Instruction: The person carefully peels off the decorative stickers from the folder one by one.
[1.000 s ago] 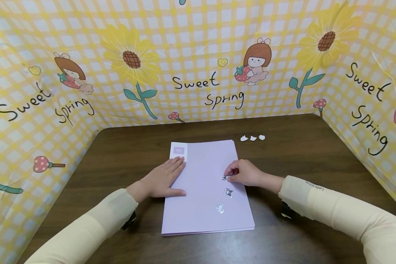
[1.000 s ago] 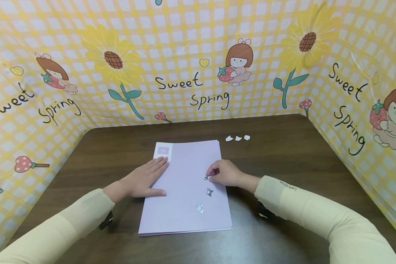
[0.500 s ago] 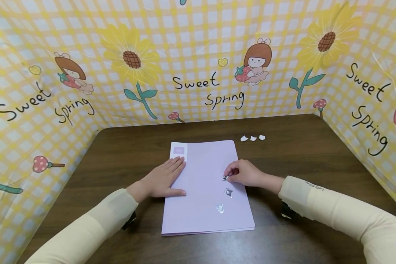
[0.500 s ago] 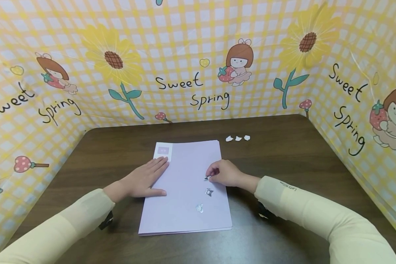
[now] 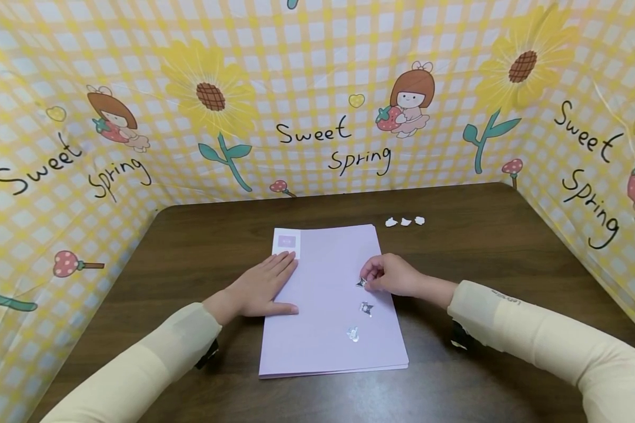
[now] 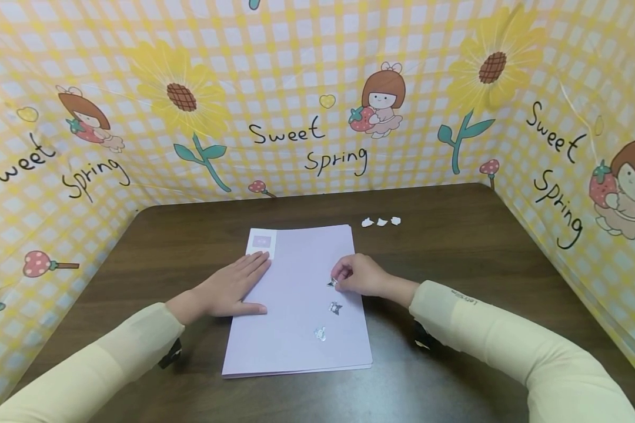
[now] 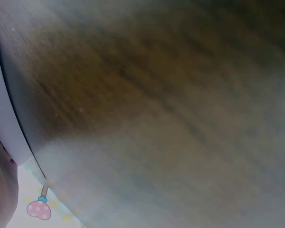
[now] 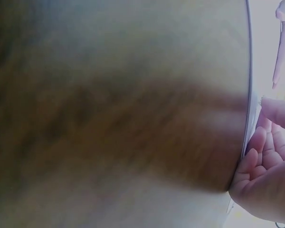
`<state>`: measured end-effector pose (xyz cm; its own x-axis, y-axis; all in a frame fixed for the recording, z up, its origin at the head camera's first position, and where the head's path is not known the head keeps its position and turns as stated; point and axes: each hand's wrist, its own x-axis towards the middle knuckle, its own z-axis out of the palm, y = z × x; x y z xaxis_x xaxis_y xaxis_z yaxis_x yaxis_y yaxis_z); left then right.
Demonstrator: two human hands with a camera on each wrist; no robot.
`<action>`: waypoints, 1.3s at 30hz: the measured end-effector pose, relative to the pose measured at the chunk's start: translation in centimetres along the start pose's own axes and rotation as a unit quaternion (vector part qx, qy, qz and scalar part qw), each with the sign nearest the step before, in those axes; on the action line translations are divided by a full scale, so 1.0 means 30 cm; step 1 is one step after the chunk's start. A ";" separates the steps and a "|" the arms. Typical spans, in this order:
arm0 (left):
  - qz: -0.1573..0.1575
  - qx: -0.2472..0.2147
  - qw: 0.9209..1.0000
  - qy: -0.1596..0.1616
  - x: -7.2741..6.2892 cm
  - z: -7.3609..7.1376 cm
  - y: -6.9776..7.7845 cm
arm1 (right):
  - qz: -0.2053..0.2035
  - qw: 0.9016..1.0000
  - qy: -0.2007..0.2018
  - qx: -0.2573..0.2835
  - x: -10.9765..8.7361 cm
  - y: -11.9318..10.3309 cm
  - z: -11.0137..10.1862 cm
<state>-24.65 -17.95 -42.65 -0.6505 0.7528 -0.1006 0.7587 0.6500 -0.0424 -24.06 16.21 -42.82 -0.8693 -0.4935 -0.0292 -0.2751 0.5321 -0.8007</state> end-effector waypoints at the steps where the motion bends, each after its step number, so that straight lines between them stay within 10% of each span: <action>1: 0.000 0.000 1.000 0.000 0.000 -0.001 0.000 | 0.006 1.000 0.000 0.006 0.001 0.000 -0.003; 39: 0.001 -0.008 1.000 0.000 -0.001 -0.003 0.000 | 0.074 0.990 0.084 0.081 -0.004 0.075 -0.137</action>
<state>-24.62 -17.98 -42.57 -0.6489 0.7543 -0.1000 0.7596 0.6498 -0.0271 -26.28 20.29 -42.16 -0.9548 -0.2902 -0.0639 -0.0824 0.4652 -0.8814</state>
